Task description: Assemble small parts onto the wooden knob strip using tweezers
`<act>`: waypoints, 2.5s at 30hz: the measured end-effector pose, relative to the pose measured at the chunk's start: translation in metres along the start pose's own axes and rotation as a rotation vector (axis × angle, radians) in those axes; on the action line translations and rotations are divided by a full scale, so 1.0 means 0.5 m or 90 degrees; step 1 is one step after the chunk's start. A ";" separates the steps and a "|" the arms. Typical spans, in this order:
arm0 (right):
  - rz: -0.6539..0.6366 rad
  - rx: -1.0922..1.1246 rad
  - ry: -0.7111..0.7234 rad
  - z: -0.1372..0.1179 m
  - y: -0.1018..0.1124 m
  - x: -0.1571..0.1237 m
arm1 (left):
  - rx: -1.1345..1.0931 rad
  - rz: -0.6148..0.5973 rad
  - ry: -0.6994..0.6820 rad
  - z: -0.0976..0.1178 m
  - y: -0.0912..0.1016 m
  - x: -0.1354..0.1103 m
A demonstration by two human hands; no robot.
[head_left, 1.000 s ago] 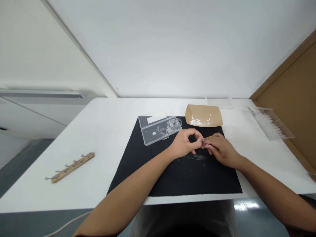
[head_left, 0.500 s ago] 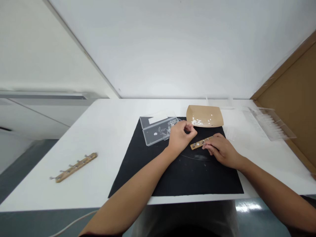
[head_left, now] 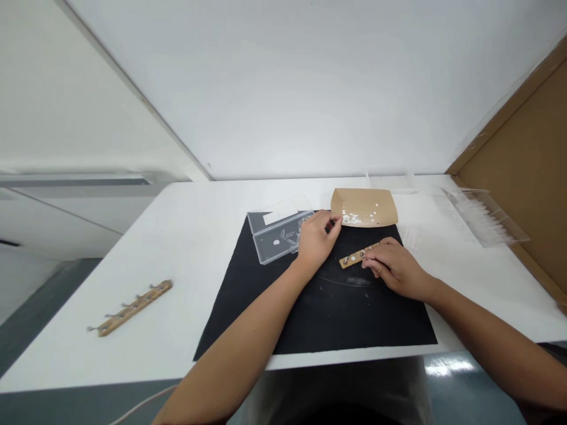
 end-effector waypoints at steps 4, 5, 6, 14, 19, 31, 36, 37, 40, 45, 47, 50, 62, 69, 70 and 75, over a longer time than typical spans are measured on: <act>0.006 -0.005 0.004 -0.006 0.002 0.001 | 0.015 0.006 -0.031 0.004 -0.001 -0.003; 0.011 -0.011 0.004 -0.007 0.004 0.001 | 0.017 0.009 -0.033 0.007 0.002 -0.004; 0.017 -0.020 0.002 -0.006 0.006 0.001 | 0.017 0.011 -0.034 0.011 0.005 -0.004; 0.085 -0.087 -0.022 0.006 0.023 0.002 | -0.154 -0.168 -0.126 0.074 0.013 -0.024; 0.061 -0.049 -0.004 0.009 0.018 0.001 | -0.219 -0.215 -0.205 0.098 0.012 -0.036; -0.027 0.061 0.002 -0.005 0.011 0.003 | -0.264 -0.237 -0.211 0.098 0.007 -0.036; -0.023 0.141 -0.005 -0.012 0.020 0.007 | -0.313 -0.237 -0.194 0.098 0.009 -0.033; -0.026 0.153 -0.007 -0.011 0.020 0.006 | -0.323 -0.238 -0.193 0.098 0.009 -0.033; -0.028 0.182 -0.013 -0.006 0.020 0.004 | -0.351 -0.238 -0.199 0.099 0.009 -0.033; -0.024 0.226 -0.023 0.004 0.019 0.002 | -0.384 -0.236 -0.211 0.103 0.010 -0.036; -0.020 0.216 -0.023 0.006 0.020 0.002 | -0.390 -0.243 -0.206 0.104 0.009 -0.036; -0.012 0.201 -0.025 0.008 0.022 0.004 | -0.393 -0.256 -0.203 0.103 0.008 -0.038; -0.009 0.195 -0.033 0.016 0.026 0.004 | -0.350 -0.280 -0.186 0.108 0.008 -0.037; 0.022 0.009 -0.053 0.028 0.056 0.004 | -0.257 -0.252 -0.187 0.089 0.004 -0.029; 0.030 -0.021 -0.055 0.031 0.061 0.003 | -0.243 -0.251 -0.193 0.087 0.003 -0.029; 0.021 -0.108 -0.048 0.037 0.067 0.004 | -0.203 -0.276 -0.209 0.080 -0.004 -0.034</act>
Point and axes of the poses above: each hand's wrist, its own x-axis towards the middle knuckle, its own y-axis out of the back of the hand, z = x × y, the point moved 6 cm from there along x, towards the middle knuckle
